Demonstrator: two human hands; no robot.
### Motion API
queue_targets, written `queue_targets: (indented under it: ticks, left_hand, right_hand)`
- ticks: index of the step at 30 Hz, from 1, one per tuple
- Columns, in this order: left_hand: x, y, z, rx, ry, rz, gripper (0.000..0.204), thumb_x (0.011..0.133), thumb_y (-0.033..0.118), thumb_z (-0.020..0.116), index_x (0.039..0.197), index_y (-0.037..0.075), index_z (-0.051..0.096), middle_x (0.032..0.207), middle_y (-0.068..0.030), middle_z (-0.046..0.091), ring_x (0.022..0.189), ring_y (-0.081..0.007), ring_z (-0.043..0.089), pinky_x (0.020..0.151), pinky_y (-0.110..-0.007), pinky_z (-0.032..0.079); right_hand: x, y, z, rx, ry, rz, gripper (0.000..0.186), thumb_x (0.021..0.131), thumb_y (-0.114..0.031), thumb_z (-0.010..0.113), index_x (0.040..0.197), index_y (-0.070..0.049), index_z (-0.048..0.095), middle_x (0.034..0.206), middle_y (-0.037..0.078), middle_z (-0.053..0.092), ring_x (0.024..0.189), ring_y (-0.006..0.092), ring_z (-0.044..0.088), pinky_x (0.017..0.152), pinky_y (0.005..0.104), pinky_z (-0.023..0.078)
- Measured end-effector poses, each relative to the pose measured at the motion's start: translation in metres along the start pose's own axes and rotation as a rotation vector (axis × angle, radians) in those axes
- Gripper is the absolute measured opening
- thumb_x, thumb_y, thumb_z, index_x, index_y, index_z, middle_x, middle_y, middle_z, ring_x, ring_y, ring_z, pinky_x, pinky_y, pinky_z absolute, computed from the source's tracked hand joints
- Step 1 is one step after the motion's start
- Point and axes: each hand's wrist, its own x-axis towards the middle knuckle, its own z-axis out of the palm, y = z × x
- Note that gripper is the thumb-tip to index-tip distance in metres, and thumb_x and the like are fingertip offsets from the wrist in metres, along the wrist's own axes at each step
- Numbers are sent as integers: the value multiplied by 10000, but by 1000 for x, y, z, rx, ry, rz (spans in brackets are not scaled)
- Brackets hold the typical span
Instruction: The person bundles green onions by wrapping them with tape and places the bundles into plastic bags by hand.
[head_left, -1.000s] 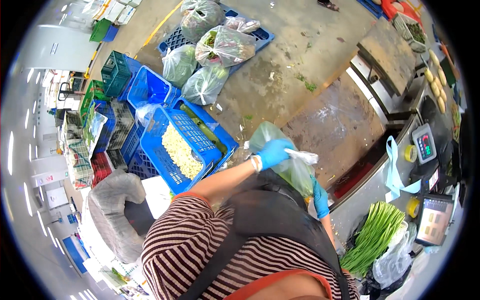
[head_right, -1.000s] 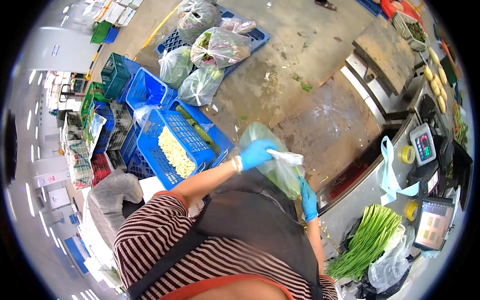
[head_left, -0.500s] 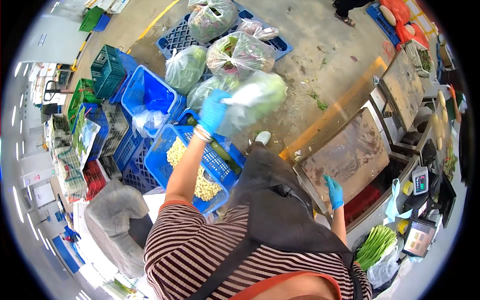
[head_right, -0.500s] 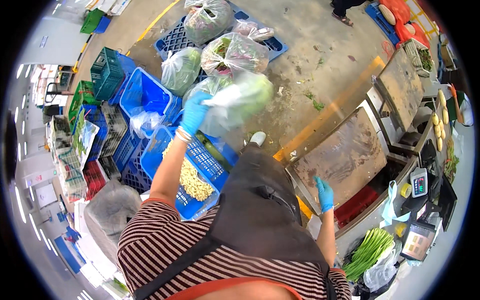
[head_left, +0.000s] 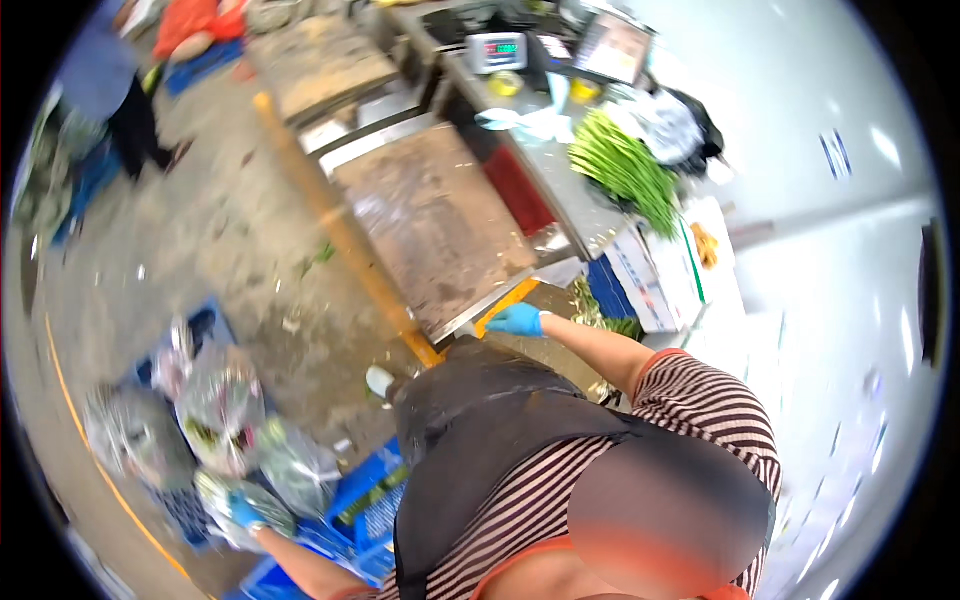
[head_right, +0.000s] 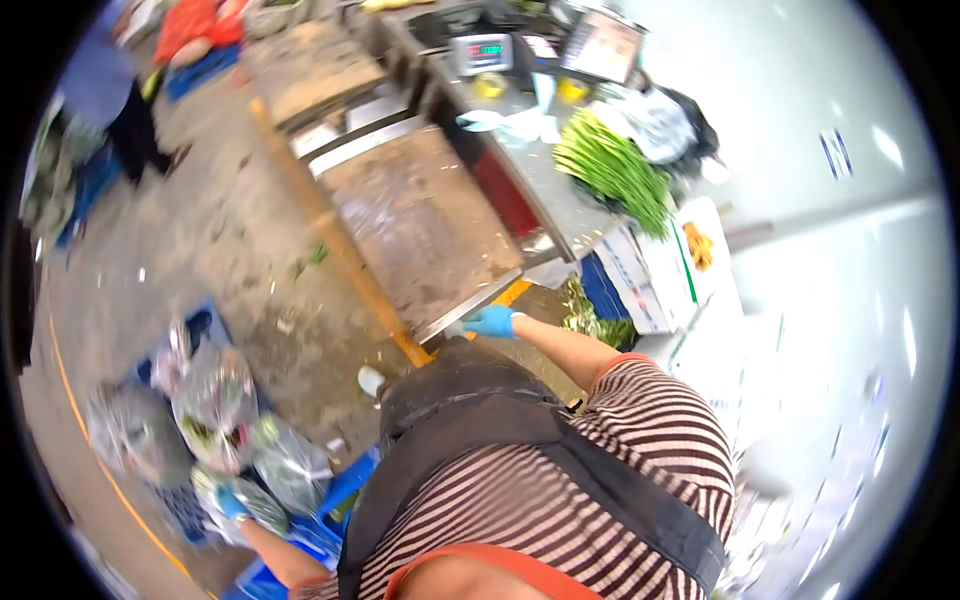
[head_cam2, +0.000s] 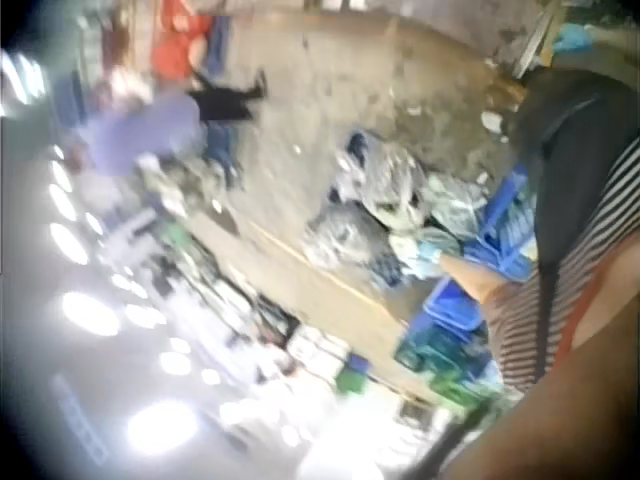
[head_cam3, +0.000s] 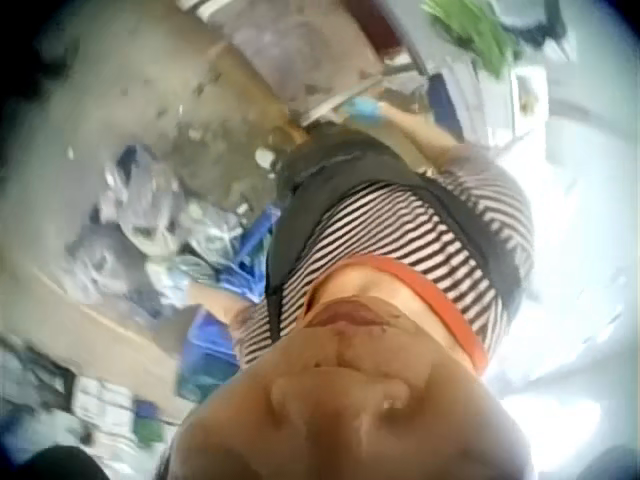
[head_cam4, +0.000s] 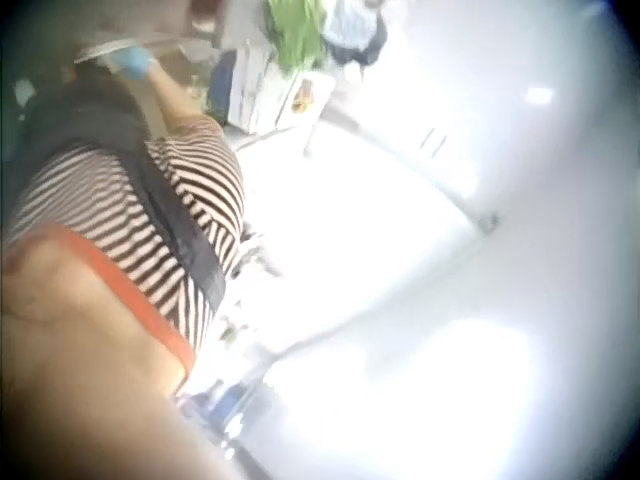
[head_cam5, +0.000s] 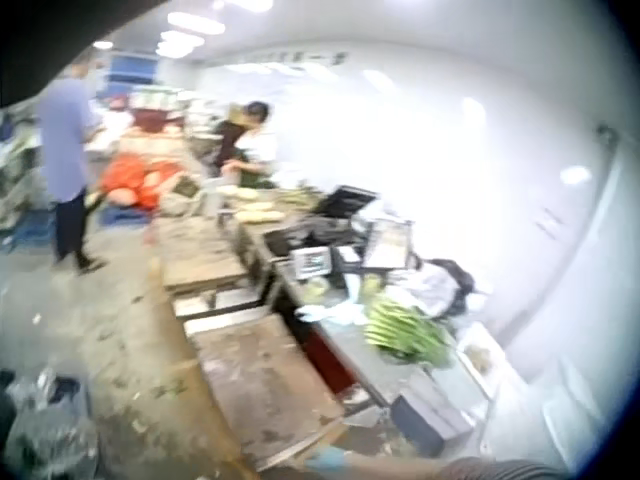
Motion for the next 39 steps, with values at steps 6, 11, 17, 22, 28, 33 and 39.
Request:
queue_targets:
  ticks: [6,11,17,22,28,33,39]
  left_hand:
    - [-71,118,228,-448,-410,-159,281,893,192,588,1056,-28,650,915,-31,621,776,-148,524,737,-297,462]
    - [-155,294,359,-494,-797,-48,311,890,137,626,1169,0,627,1022,-20,633,870,-126,583,755,-270,479]
    - [-258,451,484,-195,-905,177,325,882,128,624,1163,-35,628,1124,-102,655,981,-172,602,886,-296,469]
    - [-355,552,539,-4,-1093,166,317,887,119,626,1166,-30,627,1134,-100,658,1010,-162,602,907,-286,465]
    - [-433,652,564,45,-1114,428,287,915,111,599,1172,-11,630,1143,-78,657,1035,-151,596,941,-284,451]
    - [-468,656,577,396,-1108,638,280,891,150,638,1130,4,650,1090,-112,672,987,-194,626,894,-316,475]
    - [-494,653,593,625,-1158,941,275,867,152,640,1114,33,653,1066,-193,640,993,-345,613,875,-383,481]
  right_hand:
    - [-51,52,19,219,79,16,567,896,-573,468,1111,-92,676,1099,188,656,996,355,618,899,415,450]
    - [-82,162,44,458,112,69,551,869,-581,500,1084,-111,690,1067,151,674,938,340,625,875,397,464]
    - [-86,376,82,427,282,86,501,833,-536,534,1027,-110,713,1080,161,673,1001,324,617,903,403,452]
    - [-83,496,43,632,541,291,402,875,-412,466,1039,-123,691,1085,156,657,967,383,613,859,448,471]
    - [-39,549,-25,672,614,431,426,909,-294,482,1283,-105,559,1202,203,598,1054,391,588,914,441,460]
    - [42,567,-51,618,963,376,527,888,-205,520,1404,-149,431,1192,228,597,1083,386,578,939,439,454]
    - [73,565,-58,379,785,501,239,818,-125,557,1004,-95,703,993,171,677,904,323,654,793,415,514]
